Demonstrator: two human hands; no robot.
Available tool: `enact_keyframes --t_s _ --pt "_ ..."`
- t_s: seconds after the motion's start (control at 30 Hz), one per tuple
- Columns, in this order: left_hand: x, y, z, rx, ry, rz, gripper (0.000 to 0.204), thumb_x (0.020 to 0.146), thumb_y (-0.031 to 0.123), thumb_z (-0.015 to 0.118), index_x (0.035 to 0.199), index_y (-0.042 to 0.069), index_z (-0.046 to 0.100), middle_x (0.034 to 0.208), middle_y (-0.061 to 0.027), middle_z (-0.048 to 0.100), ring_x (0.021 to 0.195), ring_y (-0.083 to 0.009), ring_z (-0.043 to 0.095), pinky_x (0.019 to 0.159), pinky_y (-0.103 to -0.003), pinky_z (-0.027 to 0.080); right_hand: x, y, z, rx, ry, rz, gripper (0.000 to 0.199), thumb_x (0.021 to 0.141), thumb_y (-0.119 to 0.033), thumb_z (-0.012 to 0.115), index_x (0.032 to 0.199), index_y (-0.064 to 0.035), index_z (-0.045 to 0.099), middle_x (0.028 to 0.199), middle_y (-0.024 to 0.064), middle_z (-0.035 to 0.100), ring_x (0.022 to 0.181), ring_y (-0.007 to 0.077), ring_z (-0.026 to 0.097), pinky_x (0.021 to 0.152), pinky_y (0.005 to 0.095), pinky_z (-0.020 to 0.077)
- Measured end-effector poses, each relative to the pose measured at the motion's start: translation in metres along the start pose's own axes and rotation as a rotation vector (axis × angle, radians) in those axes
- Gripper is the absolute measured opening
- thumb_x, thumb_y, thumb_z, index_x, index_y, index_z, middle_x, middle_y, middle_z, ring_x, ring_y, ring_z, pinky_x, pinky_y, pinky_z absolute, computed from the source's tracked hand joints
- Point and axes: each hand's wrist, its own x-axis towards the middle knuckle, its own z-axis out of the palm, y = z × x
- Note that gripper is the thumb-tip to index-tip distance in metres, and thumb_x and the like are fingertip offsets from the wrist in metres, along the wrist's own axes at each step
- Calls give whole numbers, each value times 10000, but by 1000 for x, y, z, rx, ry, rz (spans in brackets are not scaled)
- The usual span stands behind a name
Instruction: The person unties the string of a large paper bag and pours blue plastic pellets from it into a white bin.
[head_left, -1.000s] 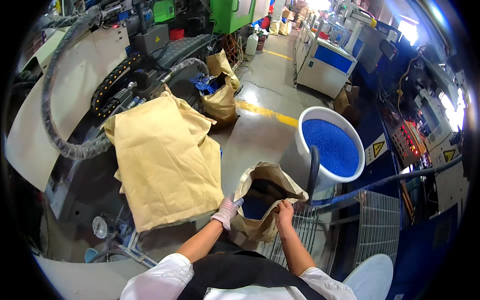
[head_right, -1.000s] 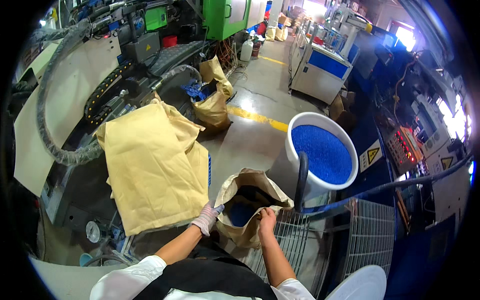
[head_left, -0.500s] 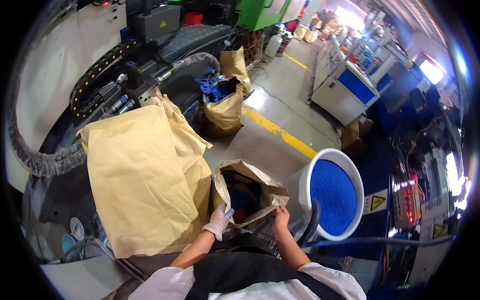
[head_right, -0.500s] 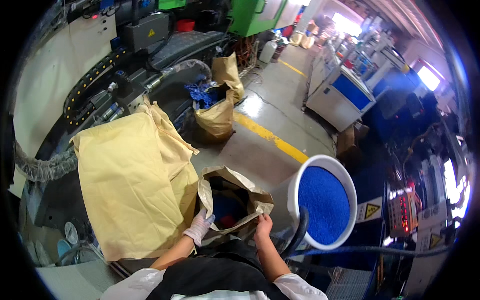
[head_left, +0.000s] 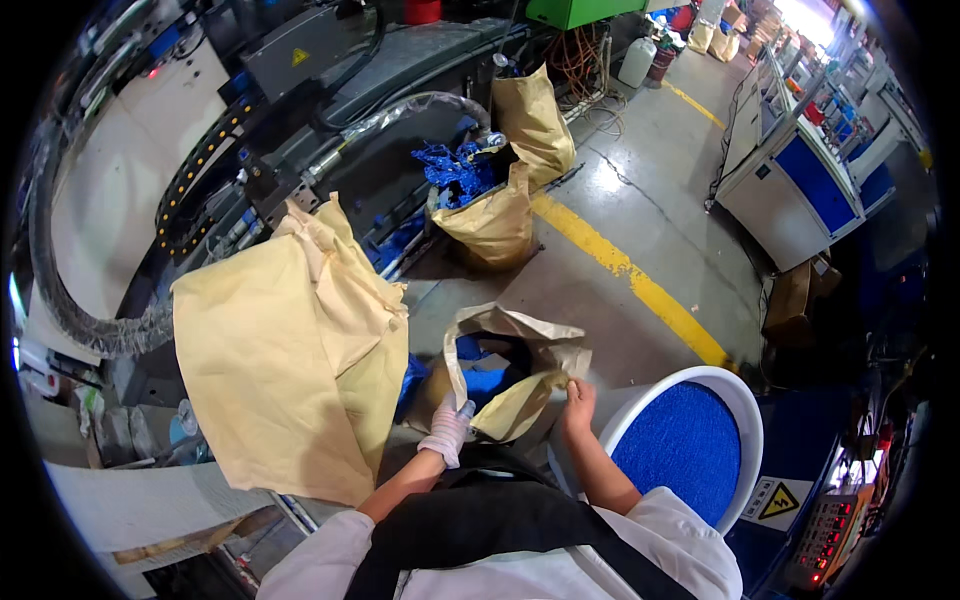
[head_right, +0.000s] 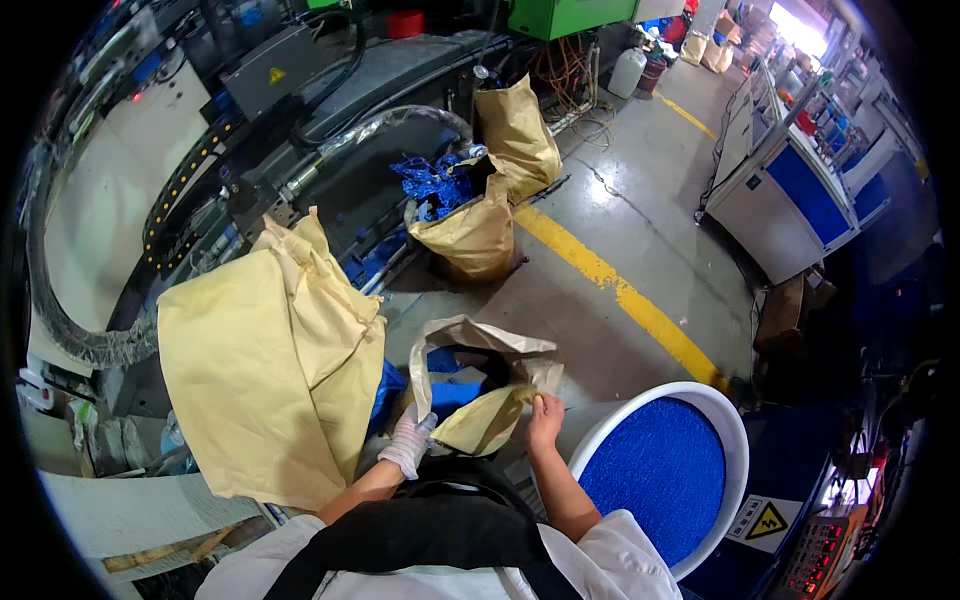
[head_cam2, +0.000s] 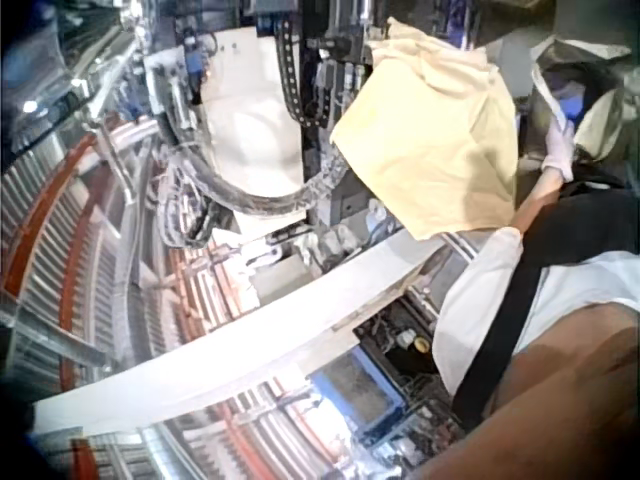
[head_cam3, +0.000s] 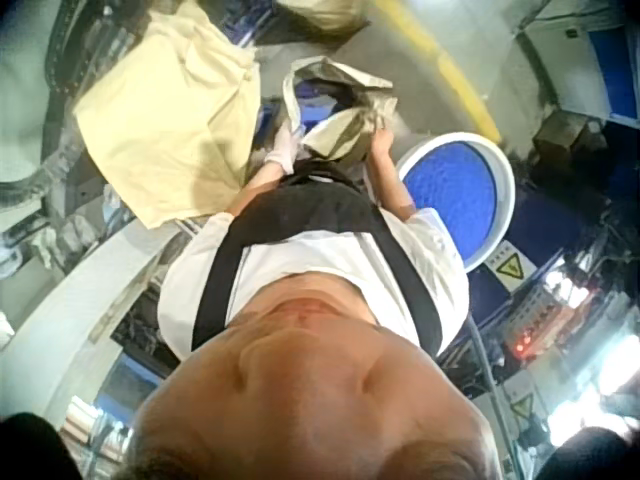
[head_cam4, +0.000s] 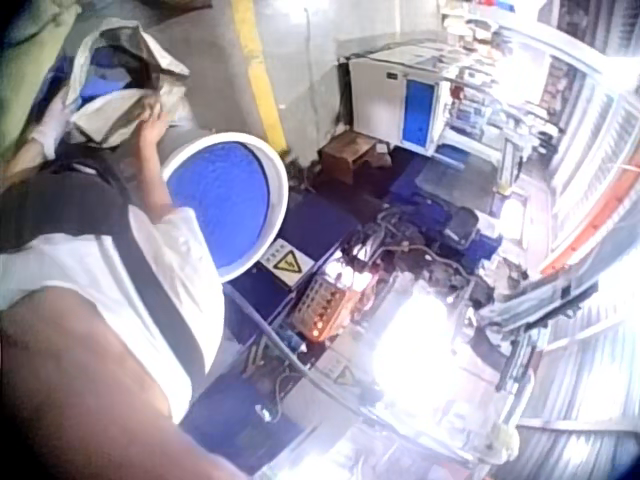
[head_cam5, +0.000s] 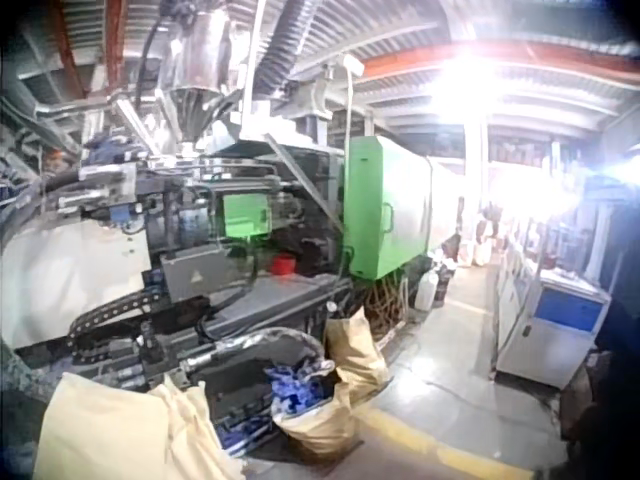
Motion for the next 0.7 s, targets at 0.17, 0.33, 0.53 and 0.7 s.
enact_keyframes --t_s 0.17,0.33,0.53,0.7 --pt "34 38 60 252 -92 -85 445 820 302 593 1129 -3 497 1014 -240 593 935 -387 564 783 -412 441 7 -55 -26 673 -389 1029 672 889 -513 450 1369 -75 281 1259 224 411 985 388 506 794 524 449" --pt "63 106 101 381 -185 -29 461 827 347 568 1116 -4 491 969 -293 577 926 -437 550 765 -457 442 55 -67 -25 1180 -713 1348 1100 731 -726 472 1403 -144 -175 1402 303 154 1117 505 444 861 569 447" --pt "105 150 132 479 -505 277 293 851 297 533 975 36 484 802 -236 593 766 -436 564 643 -482 442 113 -77 -15 1243 -858 1230 1010 745 -702 484 1426 -109 32 1439 254 122 1185 453 409 907 599 392" --pt "186 195 158 571 -660 578 217 851 268 473 948 73 477 706 -210 602 645 -404 579 559 -497 428 203 -87 3 1317 -668 1251 653 876 -475 495 1250 49 385 1226 239 486 1104 375 503 920 519 424"
